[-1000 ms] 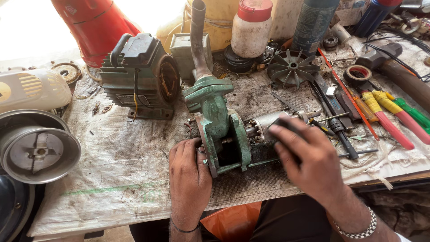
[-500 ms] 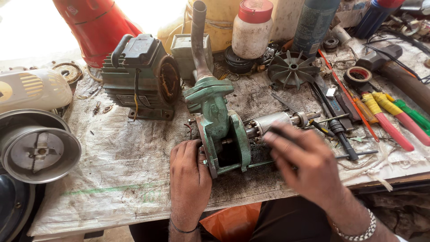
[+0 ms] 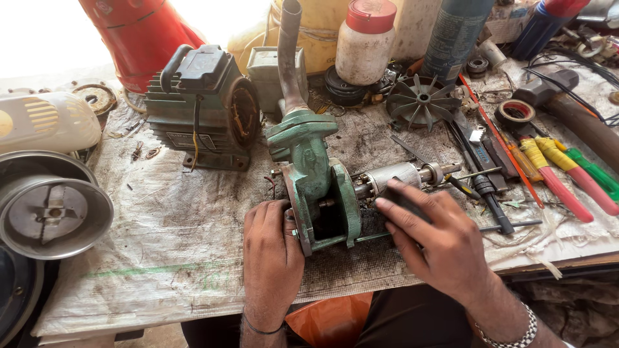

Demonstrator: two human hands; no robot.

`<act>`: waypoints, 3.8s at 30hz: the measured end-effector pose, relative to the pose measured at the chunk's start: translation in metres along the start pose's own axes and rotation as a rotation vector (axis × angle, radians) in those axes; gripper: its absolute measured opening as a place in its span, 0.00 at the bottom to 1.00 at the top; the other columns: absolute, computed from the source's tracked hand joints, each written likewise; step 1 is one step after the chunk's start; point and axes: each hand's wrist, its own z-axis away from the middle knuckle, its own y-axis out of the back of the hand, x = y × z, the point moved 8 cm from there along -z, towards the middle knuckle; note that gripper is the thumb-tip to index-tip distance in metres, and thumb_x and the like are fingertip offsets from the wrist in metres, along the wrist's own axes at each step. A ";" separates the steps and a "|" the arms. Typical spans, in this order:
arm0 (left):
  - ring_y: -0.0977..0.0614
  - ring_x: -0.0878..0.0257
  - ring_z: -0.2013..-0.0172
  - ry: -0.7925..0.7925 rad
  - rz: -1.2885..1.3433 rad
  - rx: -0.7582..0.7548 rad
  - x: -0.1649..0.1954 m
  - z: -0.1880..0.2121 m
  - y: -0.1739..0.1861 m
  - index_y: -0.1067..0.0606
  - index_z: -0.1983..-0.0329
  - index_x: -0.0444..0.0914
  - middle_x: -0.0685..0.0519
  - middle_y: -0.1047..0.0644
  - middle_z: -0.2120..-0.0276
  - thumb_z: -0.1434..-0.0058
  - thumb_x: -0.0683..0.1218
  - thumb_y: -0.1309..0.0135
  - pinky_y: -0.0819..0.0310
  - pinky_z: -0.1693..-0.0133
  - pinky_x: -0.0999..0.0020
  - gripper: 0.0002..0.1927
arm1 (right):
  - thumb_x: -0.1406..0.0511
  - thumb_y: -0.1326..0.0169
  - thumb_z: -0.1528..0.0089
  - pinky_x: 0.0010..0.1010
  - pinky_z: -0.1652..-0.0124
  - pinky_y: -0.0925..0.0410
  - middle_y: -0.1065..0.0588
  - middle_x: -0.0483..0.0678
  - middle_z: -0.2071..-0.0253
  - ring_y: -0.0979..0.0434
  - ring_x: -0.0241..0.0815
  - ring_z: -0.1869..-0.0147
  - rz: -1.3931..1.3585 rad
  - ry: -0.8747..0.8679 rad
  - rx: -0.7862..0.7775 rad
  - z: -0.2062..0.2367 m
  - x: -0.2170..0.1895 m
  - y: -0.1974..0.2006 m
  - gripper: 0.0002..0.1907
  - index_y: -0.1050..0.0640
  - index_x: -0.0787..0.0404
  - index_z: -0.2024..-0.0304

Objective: The person works on a disassembled green water pump with its motor armature resting on the pump housing. They file the pump flange with a red hacksaw blade, sand the armature's surface with an abrasive block, then file the shaft and coupling area with a flat file while steadying the assembly with the other hand.

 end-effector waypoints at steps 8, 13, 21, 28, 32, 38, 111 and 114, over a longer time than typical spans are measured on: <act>0.25 0.44 0.47 0.006 0.001 -0.010 -0.001 0.000 -0.001 0.25 0.52 0.29 0.41 0.23 0.55 0.35 0.37 0.56 0.30 0.47 0.50 0.12 | 0.66 0.37 0.43 0.34 0.58 0.27 0.23 0.51 0.42 0.24 0.45 0.58 -0.046 0.051 -0.049 0.001 -0.002 -0.007 0.21 0.18 0.55 0.46; 0.25 0.43 0.47 -0.024 -0.007 0.004 0.002 0.000 0.001 0.25 0.52 0.29 0.40 0.23 0.55 0.36 0.37 0.55 0.31 0.47 0.49 0.12 | 0.67 0.38 0.41 0.37 0.56 0.28 0.23 0.49 0.41 0.25 0.44 0.57 0.038 -0.081 -0.006 0.001 0.008 -0.003 0.20 0.19 0.55 0.45; 0.25 0.44 0.48 -0.010 0.011 -0.009 0.001 0.000 0.001 0.26 0.53 0.29 0.41 0.23 0.55 0.36 0.37 0.55 0.30 0.48 0.49 0.12 | 0.67 0.38 0.42 0.37 0.55 0.27 0.24 0.49 0.40 0.24 0.46 0.55 0.015 -0.055 -0.013 0.000 0.003 -0.003 0.20 0.19 0.55 0.46; 0.24 0.46 0.49 0.031 0.003 -0.042 -0.003 0.000 -0.003 0.25 0.53 0.30 0.41 0.23 0.56 0.35 0.37 0.56 0.29 0.49 0.50 0.11 | 0.67 0.38 0.42 0.38 0.53 0.27 0.24 0.50 0.41 0.23 0.47 0.53 0.016 -0.036 0.001 0.000 0.004 -0.002 0.21 0.19 0.55 0.45; 0.24 0.45 0.48 0.001 0.000 -0.013 -0.001 0.000 -0.001 0.26 0.53 0.29 0.41 0.23 0.55 0.35 0.37 0.56 0.29 0.48 0.50 0.12 | 0.66 0.37 0.44 0.36 0.58 0.28 0.23 0.50 0.42 0.24 0.46 0.58 0.028 -0.006 -0.049 0.000 0.002 -0.007 0.21 0.18 0.55 0.47; 0.24 0.45 0.49 0.010 0.005 -0.031 -0.001 0.000 -0.002 0.25 0.53 0.29 0.41 0.23 0.56 0.34 0.37 0.56 0.30 0.48 0.50 0.11 | 0.67 0.38 0.42 0.38 0.54 0.28 0.23 0.49 0.41 0.24 0.46 0.56 0.046 -0.044 0.002 0.003 0.004 -0.002 0.20 0.19 0.54 0.46; 0.23 0.45 0.49 -0.048 0.022 0.086 0.006 0.001 0.007 0.24 0.51 0.32 0.42 0.22 0.54 0.38 0.34 0.49 0.27 0.51 0.52 0.12 | 0.67 0.36 0.45 0.35 0.57 0.27 0.23 0.48 0.42 0.23 0.46 0.58 -0.041 0.020 -0.032 0.001 -0.001 -0.003 0.22 0.18 0.53 0.47; 0.23 0.45 0.49 -0.066 0.011 0.091 0.007 0.001 0.007 0.24 0.51 0.31 0.41 0.22 0.54 0.39 0.34 0.49 0.27 0.51 0.51 0.13 | 0.68 0.36 0.42 0.35 0.54 0.27 0.24 0.47 0.40 0.22 0.46 0.53 0.000 -0.088 0.001 0.003 0.009 -0.002 0.21 0.19 0.54 0.45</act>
